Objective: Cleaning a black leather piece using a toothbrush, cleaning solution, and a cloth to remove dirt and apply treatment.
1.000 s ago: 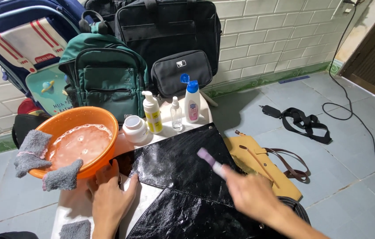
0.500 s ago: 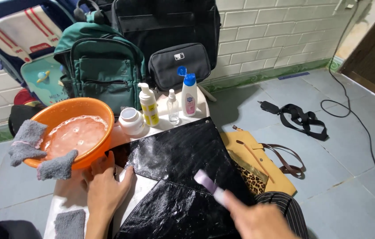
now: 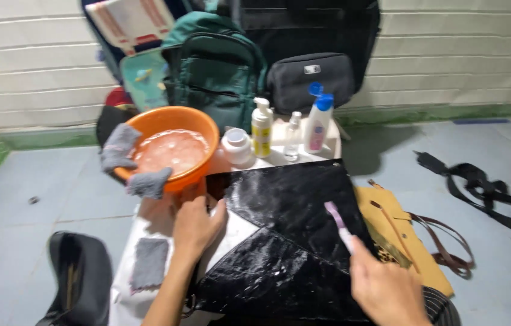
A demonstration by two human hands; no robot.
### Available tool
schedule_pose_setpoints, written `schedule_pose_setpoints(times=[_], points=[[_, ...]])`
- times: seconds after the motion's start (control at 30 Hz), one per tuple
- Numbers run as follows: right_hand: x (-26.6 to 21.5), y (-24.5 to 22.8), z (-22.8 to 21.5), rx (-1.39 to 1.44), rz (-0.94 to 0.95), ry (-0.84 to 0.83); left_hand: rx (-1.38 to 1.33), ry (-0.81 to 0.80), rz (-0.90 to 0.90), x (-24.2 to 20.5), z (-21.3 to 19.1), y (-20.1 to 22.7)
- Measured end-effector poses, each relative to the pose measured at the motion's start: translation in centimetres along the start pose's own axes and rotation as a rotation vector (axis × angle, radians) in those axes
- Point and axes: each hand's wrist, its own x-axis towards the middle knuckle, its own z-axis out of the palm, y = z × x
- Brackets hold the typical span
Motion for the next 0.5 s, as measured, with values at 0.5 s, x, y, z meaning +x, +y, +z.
schedule_pose_setpoints(times=[0.5], points=[[4.2,-20.5,-1.8,0.227,-0.485,0.125,0.118,-0.312,-0.07,0.8,-0.5,0.2]])
